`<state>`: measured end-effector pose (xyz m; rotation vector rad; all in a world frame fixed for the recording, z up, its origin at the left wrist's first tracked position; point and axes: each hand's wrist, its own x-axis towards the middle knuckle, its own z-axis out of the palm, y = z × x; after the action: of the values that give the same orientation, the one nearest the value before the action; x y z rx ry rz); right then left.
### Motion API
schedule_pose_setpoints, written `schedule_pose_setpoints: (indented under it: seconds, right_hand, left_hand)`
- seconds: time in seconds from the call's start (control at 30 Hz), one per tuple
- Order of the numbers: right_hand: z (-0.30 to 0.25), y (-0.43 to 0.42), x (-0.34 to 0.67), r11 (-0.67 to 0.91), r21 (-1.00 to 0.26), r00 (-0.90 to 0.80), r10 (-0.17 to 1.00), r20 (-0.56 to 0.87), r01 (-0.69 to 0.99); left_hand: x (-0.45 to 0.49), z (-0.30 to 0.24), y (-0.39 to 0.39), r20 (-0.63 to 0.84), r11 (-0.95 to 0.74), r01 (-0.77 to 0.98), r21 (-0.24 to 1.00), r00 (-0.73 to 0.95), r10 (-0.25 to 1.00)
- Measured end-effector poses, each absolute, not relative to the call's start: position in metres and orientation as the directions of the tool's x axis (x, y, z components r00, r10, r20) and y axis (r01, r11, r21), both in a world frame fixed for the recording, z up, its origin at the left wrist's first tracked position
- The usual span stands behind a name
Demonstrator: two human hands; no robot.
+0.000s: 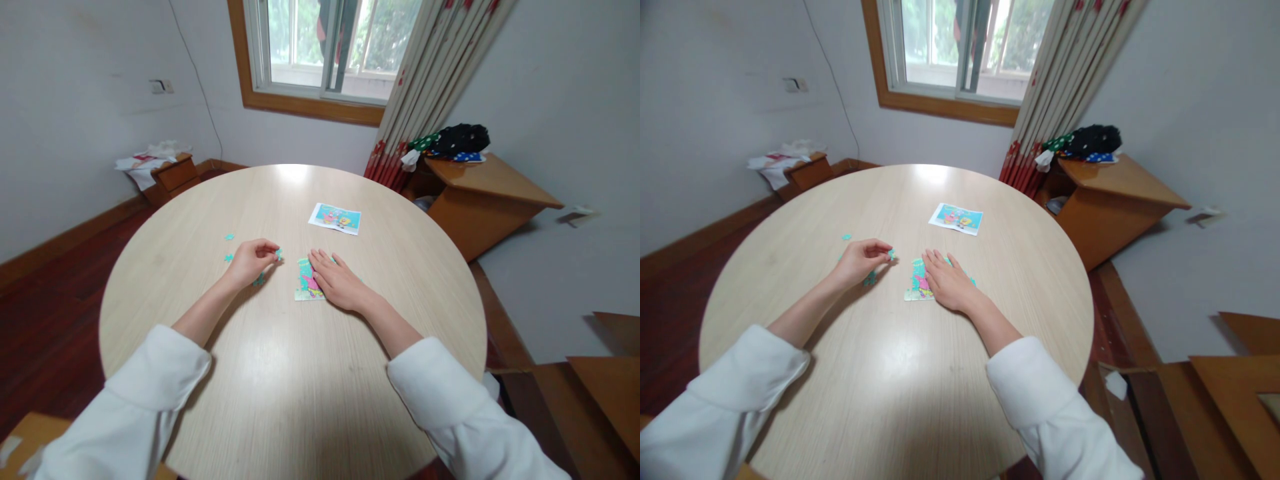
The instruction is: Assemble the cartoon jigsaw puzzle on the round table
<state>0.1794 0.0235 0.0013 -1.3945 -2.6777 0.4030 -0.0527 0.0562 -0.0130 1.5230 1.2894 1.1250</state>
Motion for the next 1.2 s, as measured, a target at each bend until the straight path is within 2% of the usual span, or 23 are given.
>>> schedule_pose_setpoints:
  seconds: [0.23, 0.63, 0.83, 1.03, 1.2]
  right_hand:
    - [-0.002, 0.031, 0.190, 0.520, -0.318, -0.531, 0.845, 0.059, 0.793]
    - [0.003, 0.047, 0.222, 0.356, -0.328, -0.334, 0.935, 0.123, 0.875]
    - [0.010, 0.047, 0.224, 0.165, -0.440, -0.116, 0.984, 0.136, 0.883]
    - [0.016, 0.042, 0.222, 0.171, -0.408, -0.153, 0.985, 0.077, 0.897]
    - [0.018, 0.041, 0.223, 0.160, -0.421, -0.159, 0.987, 0.038, 0.893]
  left_hand:
    - [-0.053, -0.015, 0.056, 0.183, -0.203, 0.209, 0.957, 0.109, 0.977]
    - [-0.049, -0.006, 0.050, 0.111, -0.135, 0.273, 0.953, 0.102, 0.989]
    - [-0.047, -0.004, 0.049, 0.076, -0.096, 0.279, 0.956, 0.083, 0.994]
    - [-0.048, -0.005, 0.049, 0.040, -0.065, 0.281, 0.958, 0.092, 0.995]
    - [-0.048, -0.006, 0.049, 0.059, -0.090, 0.363, 0.928, 0.096, 0.994]
